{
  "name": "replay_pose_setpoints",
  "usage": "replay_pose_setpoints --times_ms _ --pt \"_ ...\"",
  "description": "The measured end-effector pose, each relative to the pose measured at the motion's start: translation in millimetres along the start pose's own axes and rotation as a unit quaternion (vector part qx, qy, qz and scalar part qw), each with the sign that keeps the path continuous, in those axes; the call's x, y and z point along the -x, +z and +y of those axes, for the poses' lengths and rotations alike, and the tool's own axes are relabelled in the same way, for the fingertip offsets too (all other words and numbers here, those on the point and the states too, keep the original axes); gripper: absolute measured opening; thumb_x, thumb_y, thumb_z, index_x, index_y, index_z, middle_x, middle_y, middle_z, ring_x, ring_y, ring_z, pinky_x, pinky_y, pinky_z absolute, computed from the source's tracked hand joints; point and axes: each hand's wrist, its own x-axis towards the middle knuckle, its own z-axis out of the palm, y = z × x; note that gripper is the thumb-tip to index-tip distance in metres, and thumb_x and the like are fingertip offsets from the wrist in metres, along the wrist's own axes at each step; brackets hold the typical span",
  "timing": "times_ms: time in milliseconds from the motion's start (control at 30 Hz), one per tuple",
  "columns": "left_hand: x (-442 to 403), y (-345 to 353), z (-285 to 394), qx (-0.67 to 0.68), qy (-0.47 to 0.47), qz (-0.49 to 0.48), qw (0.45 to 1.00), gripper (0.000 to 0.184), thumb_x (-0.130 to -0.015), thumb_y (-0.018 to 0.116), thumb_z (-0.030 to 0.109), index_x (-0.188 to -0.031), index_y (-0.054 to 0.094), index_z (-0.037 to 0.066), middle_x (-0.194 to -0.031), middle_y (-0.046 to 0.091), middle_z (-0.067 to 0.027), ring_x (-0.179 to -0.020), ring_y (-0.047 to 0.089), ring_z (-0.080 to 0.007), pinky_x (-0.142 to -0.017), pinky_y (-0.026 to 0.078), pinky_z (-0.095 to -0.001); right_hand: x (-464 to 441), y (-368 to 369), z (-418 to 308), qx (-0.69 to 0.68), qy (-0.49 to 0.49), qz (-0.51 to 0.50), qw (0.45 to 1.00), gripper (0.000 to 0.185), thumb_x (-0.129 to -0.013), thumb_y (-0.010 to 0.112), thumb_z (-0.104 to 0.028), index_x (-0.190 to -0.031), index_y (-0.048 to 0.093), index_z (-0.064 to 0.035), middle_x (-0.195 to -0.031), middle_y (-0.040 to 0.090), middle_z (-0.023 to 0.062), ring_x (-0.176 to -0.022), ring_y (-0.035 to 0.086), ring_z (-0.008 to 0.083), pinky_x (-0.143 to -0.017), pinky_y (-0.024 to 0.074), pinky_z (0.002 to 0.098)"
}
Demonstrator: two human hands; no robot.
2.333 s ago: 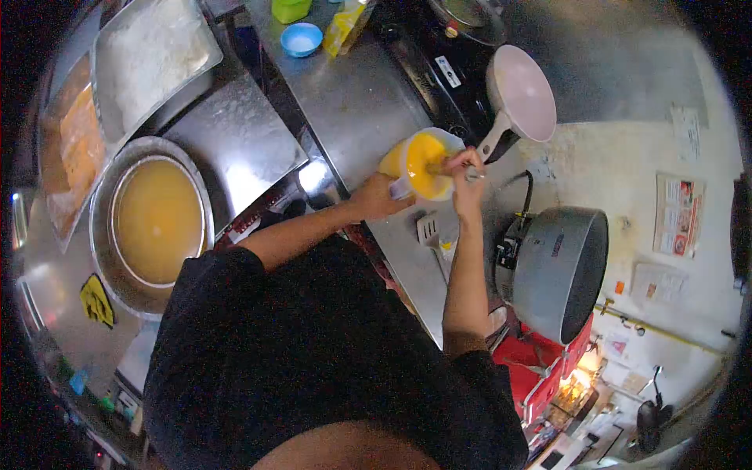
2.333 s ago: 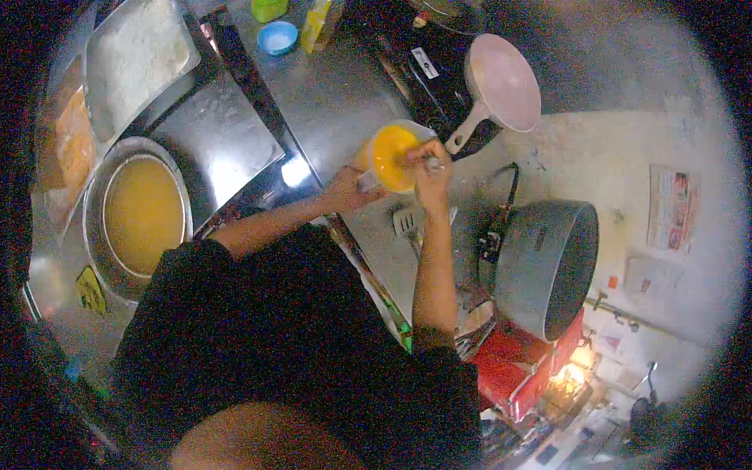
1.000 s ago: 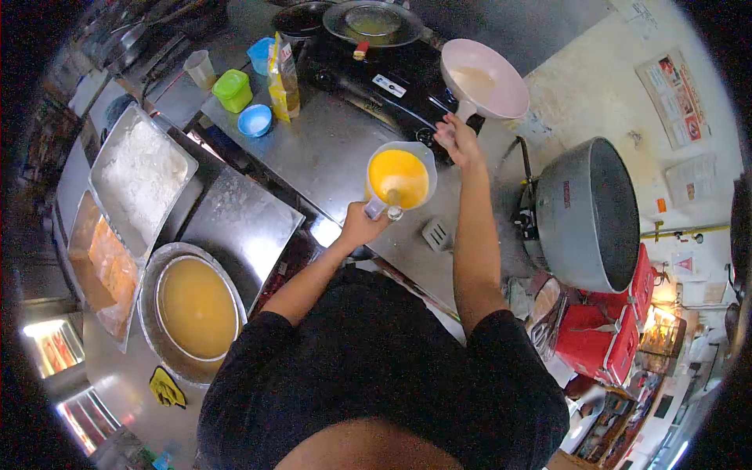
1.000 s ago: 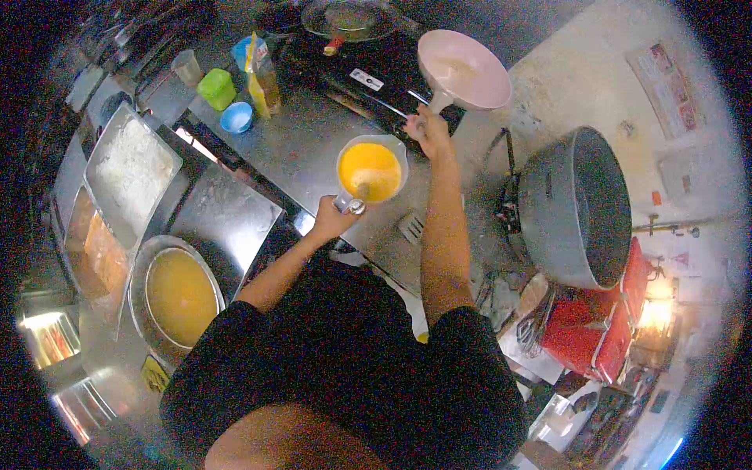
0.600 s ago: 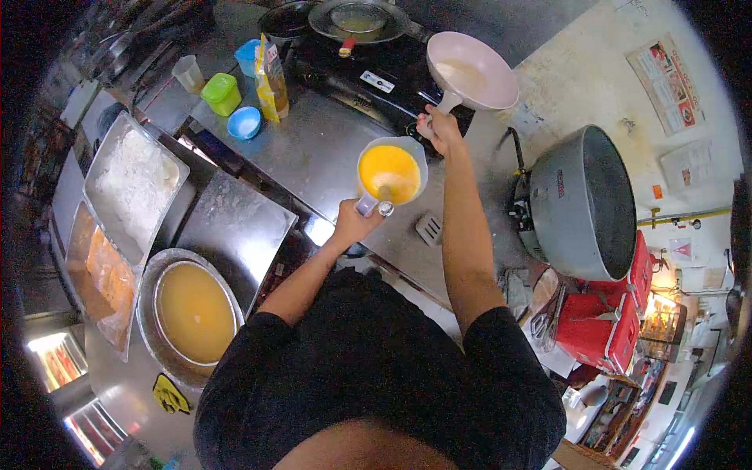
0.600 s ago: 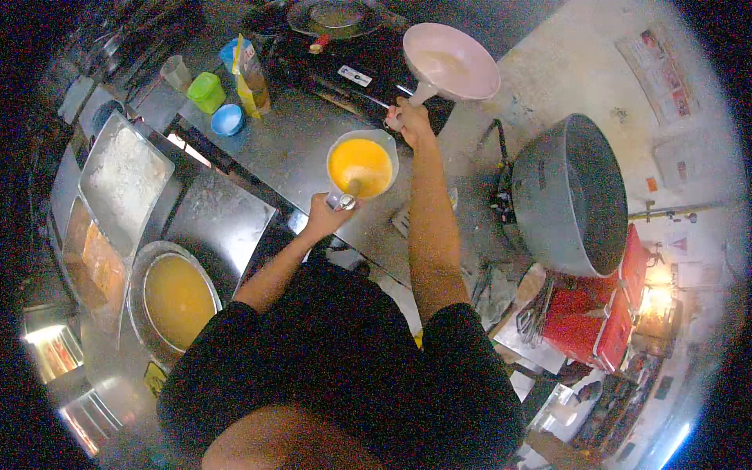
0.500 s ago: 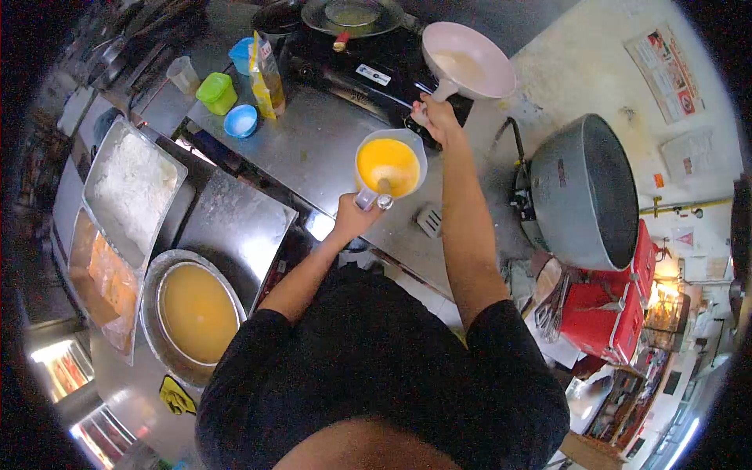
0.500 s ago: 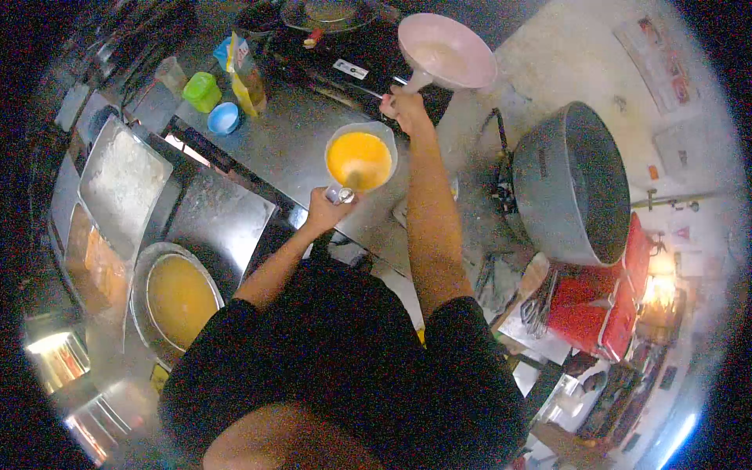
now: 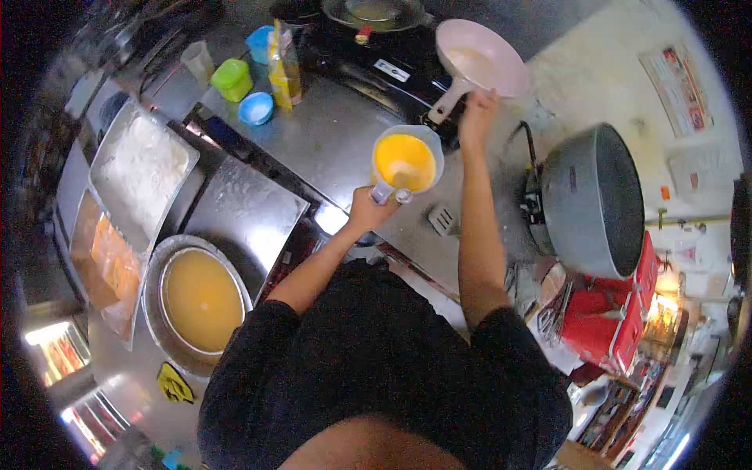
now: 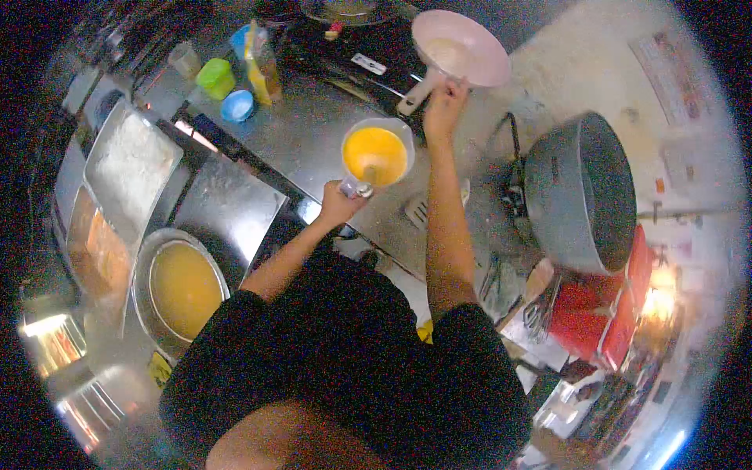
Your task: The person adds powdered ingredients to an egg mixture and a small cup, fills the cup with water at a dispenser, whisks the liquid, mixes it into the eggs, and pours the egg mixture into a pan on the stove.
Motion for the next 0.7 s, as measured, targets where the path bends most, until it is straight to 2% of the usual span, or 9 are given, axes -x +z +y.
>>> replay_pose_setpoints --times_ms 33,100,167,233,300,367,467,567,700 --pt "-1.5 -10.1 22.2 -0.032 -0.046 -0.026 0.998 0.037 -0.07 0.078 0.037 -0.068 0.065 0.002 -0.056 0.06 -0.0056 -0.05 0.058 -0.0173 -0.051 0.046 -0.0349 33.6 -14.4 -41.5 -0.152 -0.04 -0.005 0.988 0.06 -0.092 0.043 -0.047 -0.13 0.044 -0.0017 -0.117 0.056 0.017 -0.095 0.054 0.0228 -0.091 0.0386 0.0374" --pt "-2.4 -24.8 60.6 -0.027 -0.084 -0.021 0.996 0.042 -0.068 0.079 0.042 -0.068 0.065 0.002 -0.056 0.06 -0.007 -0.052 0.059 -0.0183 -0.053 0.048 -0.0349 102.9 -30.3 -65.1 -0.046 -0.077 -0.138 0.986 0.06 -0.093 0.032 -0.051 -0.118 0.055 -0.0013 -0.11 0.06 0.0147 -0.097 0.055 0.0212 -0.093 0.0375 0.0359" --pt "-0.3 -25.2 59.9 -0.008 -0.094 -0.029 0.995 0.04 -0.069 0.078 0.04 -0.07 0.065 0.002 -0.057 0.06 -0.007 -0.053 0.059 -0.0166 -0.054 0.048 -0.0338 167.9 -25.7 -87.3 0.01 -0.222 -0.276 0.935 0.039 -0.093 0.048 -0.036 -0.102 0.06 0.0 -0.101 0.064 0.0094 -0.095 0.057 0.0192 -0.088 0.0417 0.0361" --pt "-0.4 -21.2 37.5 0.023 -0.077 -0.046 0.996 0.031 -0.074 0.076 0.032 -0.073 0.065 0.003 -0.058 0.061 -0.0053 -0.053 0.057 -0.0123 -0.052 0.046 -0.0316 186.3 -27.2 -41.7 0.04 -0.189 -0.292 0.937 0.029 -0.092 0.056 -0.027 -0.093 0.061 0.0007 -0.093 0.064 0.008 -0.087 0.059 0.0182 -0.078 0.0456 0.0333" --pt "2.5 -22.0 58.8 -0.015 -0.061 -0.013 0.998 0.033 -0.074 0.076 0.034 -0.076 0.065 0.003 -0.06 0.062 -0.0055 -0.054 0.058 -0.0129 -0.052 0.046 -0.0318 170.5 -18.2 -18.0 -0.046 -0.112 -0.165 0.979 0.022 -0.091 0.06 -0.021 -0.083 0.059 -0.0005 -0.08 0.061 0.0071 -0.072 0.058 0.0167 -0.066 0.0465 0.0298" --pt "0.1 -22.3 54.2 -0.091 -0.088 -0.037 0.991 0.034 -0.074 0.076 0.035 -0.085 0.067 0.004 -0.065 0.065 -0.0056 -0.057 0.06 -0.0144 -0.055 0.047 -0.0324 130.6 -15.6 -44.8 -0.082 -0.176 0.002 0.981 0.024 -0.091 0.059 -0.016 -0.072 0.055 -0.0028 -0.062 0.055 0.0048 -0.054 0.053 0.0139 -0.053 0.0445 0.0259" --pt "-7.2 -21.2 29.2 0.003 -0.093 -0.116 0.989 0.061 -0.067 0.078 0.052 -0.096 0.066 0.0 -0.079 0.065 -0.0205 -0.077 0.065 -0.0307 -0.071 0.051 -0.0385 94.7 -37.2 -48.9 -0.201 -0.055 0.028 0.978 0.029 -0.091 0.06 -0.014 -0.066 0.048 -0.0071 -0.054 0.044 0.0006 -0.043 0.044 0.0119 -0.043 0.0388 0.0277" --pt "-2.8 -27.8 45.3 -0.02 -0.023 -0.063 0.998 0.056 -0.073 0.075 0.049 -0.099 0.066 0.001 -0.074 0.063 -0.0154 -0.069 0.062 -0.0255 -0.068 0.05 -0.0357 92.7 -7.7 0.6 -0.155 -0.049 0.028 0.986 0.031 -0.092 0.058 -0.02 -0.066 0.045 -0.009 -0.054 0.04 0.0007 -0.041 0.039 0.0114 -0.041 0.0366 0.0272" --pt "-7.9 -33.8 28.9 0.077 -0.088 -0.199 0.973 0.04 -0.08 0.07 0.043 -0.083 0.062 0.003 -0.064 0.056 -0.0063 -0.057 0.052 -0.0171 -0.058 0.045 -0.0308 69.1 -7.7 -22.7 -0.232 0.142 -0.055 0.961 0.029 -0.089 0.058 -0.019 -0.066 0.043 -0.0105 -0.052 0.035 0.0006 -0.042 0.038 0.0135 -0.042 0.0394 0.0314"
